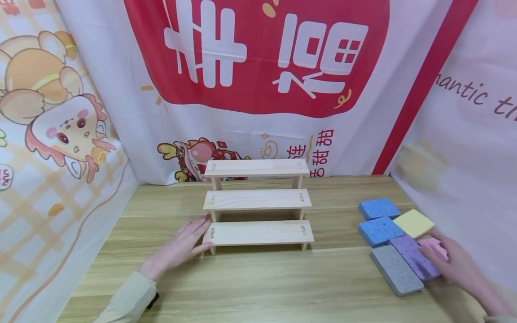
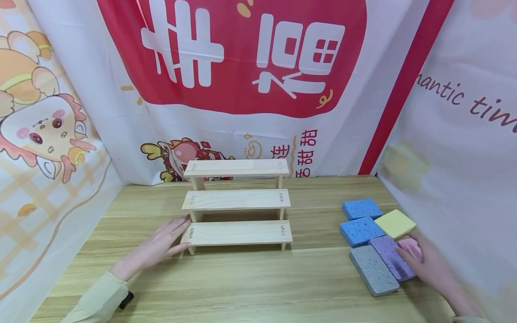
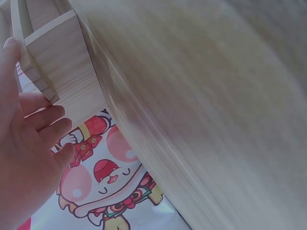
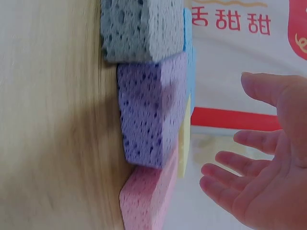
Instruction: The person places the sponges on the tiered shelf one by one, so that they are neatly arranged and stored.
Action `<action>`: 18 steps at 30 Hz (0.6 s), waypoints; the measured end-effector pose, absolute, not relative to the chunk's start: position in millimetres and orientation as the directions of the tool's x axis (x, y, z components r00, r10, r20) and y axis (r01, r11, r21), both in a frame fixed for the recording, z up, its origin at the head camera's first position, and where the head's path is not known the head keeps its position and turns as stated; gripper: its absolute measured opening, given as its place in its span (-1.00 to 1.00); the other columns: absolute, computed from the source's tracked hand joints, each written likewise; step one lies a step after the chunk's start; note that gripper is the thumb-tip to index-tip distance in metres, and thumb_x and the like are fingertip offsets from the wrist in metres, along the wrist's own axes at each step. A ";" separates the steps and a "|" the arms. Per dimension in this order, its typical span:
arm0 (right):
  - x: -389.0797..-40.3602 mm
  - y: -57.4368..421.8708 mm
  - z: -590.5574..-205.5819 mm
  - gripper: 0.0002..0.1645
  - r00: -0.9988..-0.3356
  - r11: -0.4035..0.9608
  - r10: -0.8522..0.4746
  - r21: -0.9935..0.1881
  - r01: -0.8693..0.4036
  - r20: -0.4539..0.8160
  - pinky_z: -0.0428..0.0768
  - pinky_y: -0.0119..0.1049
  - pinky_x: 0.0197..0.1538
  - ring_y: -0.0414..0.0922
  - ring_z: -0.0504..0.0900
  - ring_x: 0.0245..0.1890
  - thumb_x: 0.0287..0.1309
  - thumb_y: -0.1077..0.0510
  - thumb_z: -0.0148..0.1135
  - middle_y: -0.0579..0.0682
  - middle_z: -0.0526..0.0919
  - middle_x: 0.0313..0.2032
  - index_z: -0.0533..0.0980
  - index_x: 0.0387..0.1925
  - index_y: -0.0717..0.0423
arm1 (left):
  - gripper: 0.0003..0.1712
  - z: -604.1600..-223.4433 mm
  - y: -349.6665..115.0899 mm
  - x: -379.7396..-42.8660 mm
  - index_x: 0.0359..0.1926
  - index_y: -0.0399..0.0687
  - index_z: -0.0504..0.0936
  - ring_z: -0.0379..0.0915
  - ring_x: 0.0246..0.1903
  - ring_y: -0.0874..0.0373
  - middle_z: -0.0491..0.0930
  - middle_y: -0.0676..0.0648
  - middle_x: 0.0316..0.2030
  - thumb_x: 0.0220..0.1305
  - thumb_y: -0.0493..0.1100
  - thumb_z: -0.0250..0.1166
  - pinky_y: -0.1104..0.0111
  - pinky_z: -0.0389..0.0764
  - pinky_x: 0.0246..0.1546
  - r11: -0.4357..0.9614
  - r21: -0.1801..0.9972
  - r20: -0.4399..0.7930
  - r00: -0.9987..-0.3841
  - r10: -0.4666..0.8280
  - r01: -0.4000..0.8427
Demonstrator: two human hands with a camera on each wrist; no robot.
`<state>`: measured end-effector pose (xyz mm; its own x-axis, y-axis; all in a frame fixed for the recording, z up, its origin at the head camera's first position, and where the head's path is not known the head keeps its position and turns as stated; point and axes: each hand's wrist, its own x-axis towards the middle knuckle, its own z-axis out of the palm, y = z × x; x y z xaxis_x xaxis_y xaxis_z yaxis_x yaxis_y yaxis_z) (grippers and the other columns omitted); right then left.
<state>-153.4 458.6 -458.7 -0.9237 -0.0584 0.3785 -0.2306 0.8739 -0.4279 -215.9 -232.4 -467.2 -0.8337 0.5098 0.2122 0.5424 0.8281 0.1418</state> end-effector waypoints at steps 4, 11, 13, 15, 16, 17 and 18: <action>-146.7 468.9 -460.8 -0.36 -0.941 0.887 -0.018 -0.429 -0.171 0.338 0.34 -0.56 -0.34 -0.01 0.65 -0.20 0.20 0.11 0.33 0.54 0.59 -0.09 0.42 0.15 0.50 | -0.10 -466.7 -231.1 -215.7 0.44 -0.30 0.25 0.24 0.42 -0.21 0.23 -0.32 0.45 0.35 0.25 0.18 -0.10 0.20 0.49 0.829 0.124 0.220 -0.830 0.512 0.545; -141.1 485.6 -464.3 -0.30 -0.946 0.911 0.019 -0.395 -0.117 0.323 0.45 -0.33 -0.35 0.55 0.48 -0.14 0.20 0.09 0.30 0.70 0.46 -0.03 0.37 0.14 0.60 | -0.12 -466.3 -230.6 -214.6 0.43 -0.31 0.26 0.25 0.42 -0.21 0.24 -0.31 0.44 0.36 0.23 0.19 -0.08 0.19 0.50 0.831 0.118 0.226 -0.829 0.511 0.544; -140.9 489.6 -465.4 -0.30 -0.947 0.911 0.016 -0.395 -0.118 0.321 0.40 -0.44 -0.35 0.57 0.48 -0.13 0.21 0.09 0.30 0.72 0.45 -0.03 0.37 0.13 0.62 | -0.12 -466.2 -230.7 -213.8 0.44 -0.31 0.26 0.24 0.43 -0.20 0.23 -0.31 0.45 0.36 0.22 0.19 -0.08 0.18 0.50 0.831 0.123 0.224 -0.831 0.509 0.542; -139.6 493.3 -467.5 -0.29 -0.950 0.909 0.014 -0.400 -0.118 0.311 0.44 -0.56 -0.12 0.58 0.44 -0.07 0.24 0.09 0.28 0.74 0.42 0.00 0.34 0.14 0.64 | -0.12 -466.1 -230.8 -213.0 0.44 -0.31 0.25 0.23 0.43 -0.19 0.21 -0.30 0.46 0.36 0.21 0.19 -0.08 0.18 0.50 0.831 0.127 0.222 -0.832 0.508 0.541; -138.5 494.9 -468.3 -0.28 -0.954 0.908 0.013 -0.403 -0.114 0.300 0.47 -0.48 0.08 0.59 0.41 -0.04 0.26 0.08 0.26 0.75 0.39 0.03 0.32 0.15 0.66 | -0.13 -466.2 -230.8 -212.7 0.44 -0.31 0.25 0.23 0.43 -0.19 0.21 -0.29 0.46 0.36 0.21 0.19 -0.08 0.18 0.50 0.831 0.127 0.222 -0.832 0.508 0.541; -137.6 496.7 -469.4 -0.27 -0.955 0.909 0.013 -0.402 -0.112 0.297 0.38 -0.57 0.23 0.59 0.39 -0.01 0.27 0.09 0.26 0.75 0.38 0.04 0.31 0.16 0.67 | -0.13 -466.1 -230.7 -212.4 0.44 -0.31 0.25 0.23 0.43 -0.19 0.21 -0.29 0.46 0.36 0.21 0.19 -0.08 0.18 0.50 0.831 0.128 0.222 -0.832 0.508 0.541; -136.5 498.2 -469.8 -0.26 -0.957 0.908 0.013 -0.405 -0.110 0.288 0.33 -0.39 0.39 0.60 0.36 0.00 0.28 0.09 0.25 0.76 0.36 0.05 0.29 0.16 0.68 | -0.13 -466.1 -230.6 -212.2 0.44 -0.31 0.25 0.22 0.44 -0.19 0.20 -0.29 0.46 0.36 0.21 0.19 -0.08 0.18 0.50 0.830 0.129 0.222 -0.832 0.508 0.542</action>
<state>-136.5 498.2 -469.8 -0.9574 0.0128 0.2884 -0.1098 0.9077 -0.4049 -212.2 -230.6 -466.1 -0.8319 0.5085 0.2221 0.5420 0.8304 0.1292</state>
